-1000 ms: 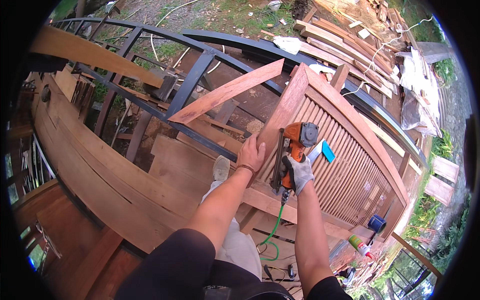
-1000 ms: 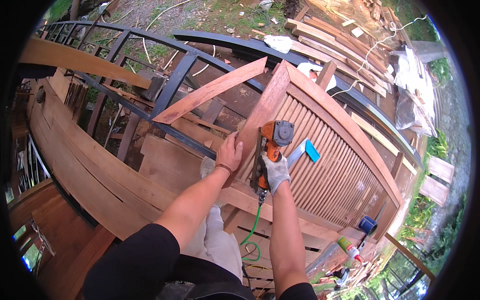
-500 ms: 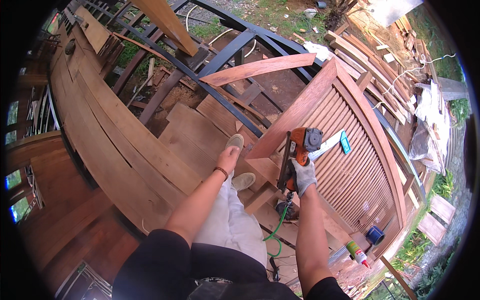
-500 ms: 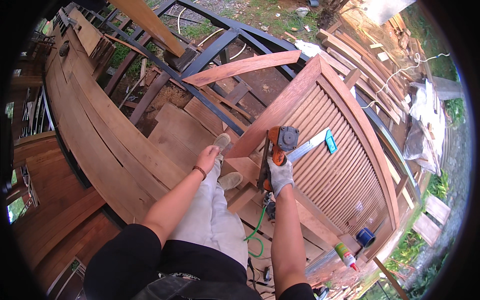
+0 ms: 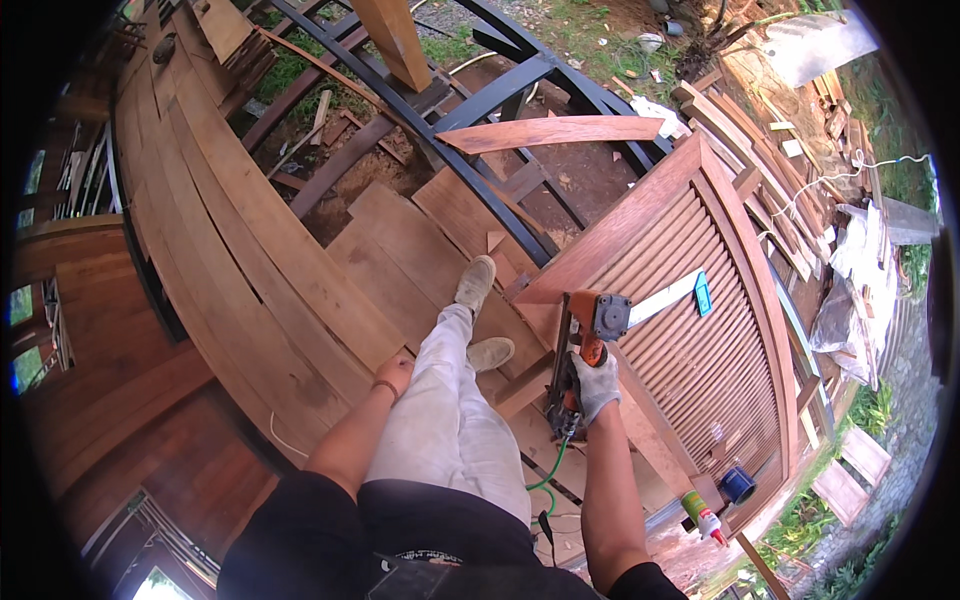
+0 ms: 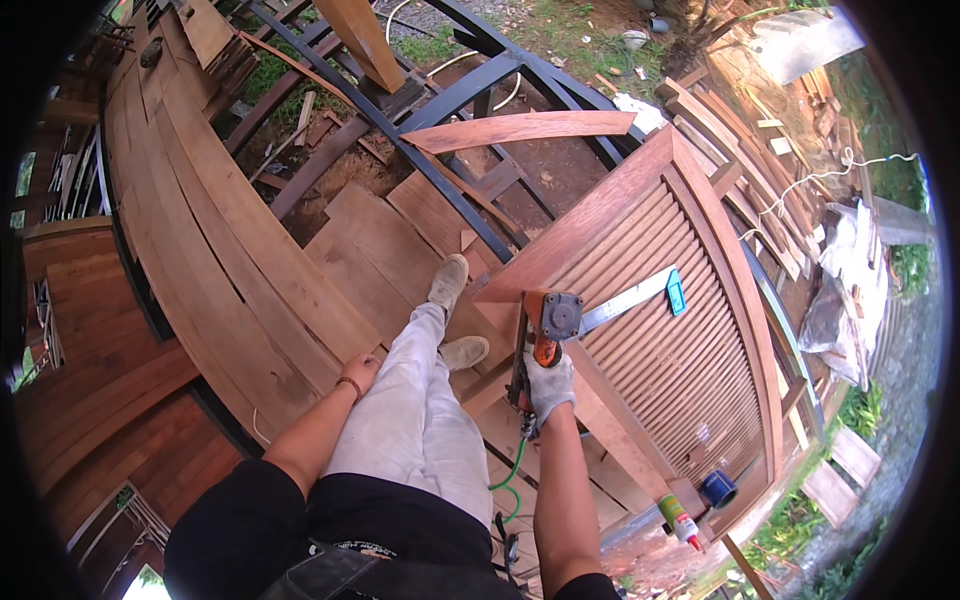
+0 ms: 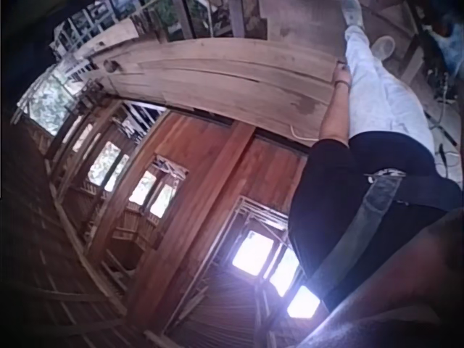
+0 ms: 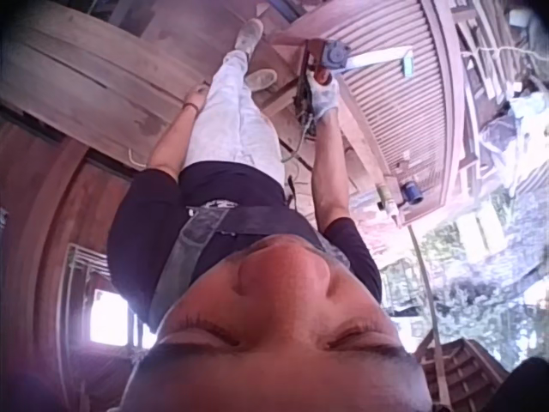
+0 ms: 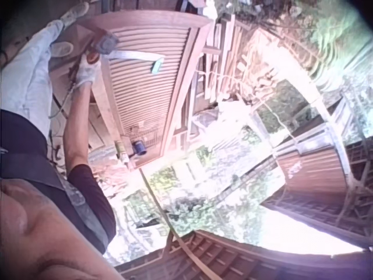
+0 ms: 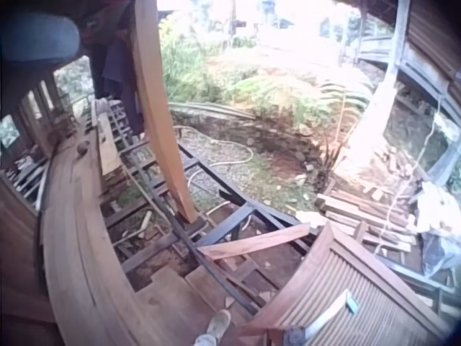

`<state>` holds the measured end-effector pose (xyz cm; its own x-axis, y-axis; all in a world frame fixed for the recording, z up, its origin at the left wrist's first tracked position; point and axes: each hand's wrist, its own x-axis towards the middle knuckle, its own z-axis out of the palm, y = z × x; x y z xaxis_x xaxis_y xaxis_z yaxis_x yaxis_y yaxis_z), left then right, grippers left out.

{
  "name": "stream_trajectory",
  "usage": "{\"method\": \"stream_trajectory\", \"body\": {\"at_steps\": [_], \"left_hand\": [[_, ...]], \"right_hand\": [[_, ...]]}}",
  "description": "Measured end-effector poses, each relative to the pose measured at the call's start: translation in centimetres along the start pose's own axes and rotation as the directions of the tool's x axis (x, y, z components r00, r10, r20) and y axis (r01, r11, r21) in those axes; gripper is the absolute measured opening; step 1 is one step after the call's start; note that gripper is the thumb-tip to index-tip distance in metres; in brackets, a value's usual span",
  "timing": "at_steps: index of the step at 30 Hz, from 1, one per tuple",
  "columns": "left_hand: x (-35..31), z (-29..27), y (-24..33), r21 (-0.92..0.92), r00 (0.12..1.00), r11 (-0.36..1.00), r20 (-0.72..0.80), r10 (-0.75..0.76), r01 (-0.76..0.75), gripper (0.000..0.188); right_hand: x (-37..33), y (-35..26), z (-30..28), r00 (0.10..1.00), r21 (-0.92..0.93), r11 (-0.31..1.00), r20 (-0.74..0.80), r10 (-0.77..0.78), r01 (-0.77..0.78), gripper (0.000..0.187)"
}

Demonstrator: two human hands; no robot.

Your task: The person assembles a wooden louvered door by applying glue to the frame, positioning wooden slats, and securing them with a nail gun. They use a square to ensure alignment and apply a finish to the assembled door.

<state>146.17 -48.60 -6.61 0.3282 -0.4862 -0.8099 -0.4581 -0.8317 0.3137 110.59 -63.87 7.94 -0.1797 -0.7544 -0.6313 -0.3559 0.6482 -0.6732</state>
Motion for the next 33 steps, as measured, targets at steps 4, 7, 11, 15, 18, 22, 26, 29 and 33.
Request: {"method": "stream_trajectory", "body": {"at_steps": [4, 7, 11, 15, 18, 22, 26, 29, 33], "left_hand": [[0.5, 0.4, -1.7, -0.007, 1.0, 1.0, 0.011, 0.01, -0.01, 0.028], [0.6, 0.6, -1.0, -0.086, 1.0, 0.996, 0.023, 0.004, -0.002, 0.027], [1.3, 0.0, -0.3, -0.119, 0.995, 0.992, 0.094, -0.024, 0.035, 0.03], [1.6, 0.0, -0.7, -0.175, 0.995, 0.984, 0.096, -0.021, 0.038, 0.029], [1.8, -1.2, 0.5, -0.141, 0.992, 0.989, 0.121, -0.035, 0.052, 0.03], [2.5, -2.4, 0.7, -0.106, 0.992, 0.993, 0.123, -0.035, 0.048, 0.029], [3.8, -2.9, -0.6, -0.167, 0.989, 0.98, 0.119, -0.088, 0.108, 0.028], [4.9, -4.6, 1.8, -0.082, 0.994, 0.996, 0.099, -0.038, 0.046, 0.027], [6.6, -5.6, 2.0, -0.064, 0.996, 0.998, 0.09, 0.02, -0.014, 0.024]], "right_hand": [[-1.3, -1.6, 0.4, 0.997, -0.11, 0.991, 0.002, -0.079, 0.078, 0.029], [-2.0, -2.1, 1.1, 0.994, -0.184, 0.979, 0.071, -0.079, 0.091, 0.028], [-2.9, -3.7, 3.1, 0.996, -0.211, 0.977, 0.091, -0.014, 0.033, 0.023], [-2.9, -3.5, 3.0, 0.996, -0.166, 0.984, 0.074, -0.058, 0.07, 0.023], [-1.3, -0.9, 2.1, 0.999, -0.062, 0.998, 0.046, -0.018, 0.021, 0.024], [2.3, -2.2, 1.0, 0.997, 0.01, 0.999, -0.069, -0.048, 0.048, 0.028], [4.9, -3.6, -0.5, 0.999, 0.125, 0.992, -0.023, 0.031, -0.028, 0.029], [6.6, -1.3, -0.8, 0.99, 0.102, 0.991, -0.118, -0.075, 0.087, 0.024], [8.4, -4.9, -1.1, 0.985, 0.209, 0.975, -0.166, -0.044, 0.078, 0.017]]}}
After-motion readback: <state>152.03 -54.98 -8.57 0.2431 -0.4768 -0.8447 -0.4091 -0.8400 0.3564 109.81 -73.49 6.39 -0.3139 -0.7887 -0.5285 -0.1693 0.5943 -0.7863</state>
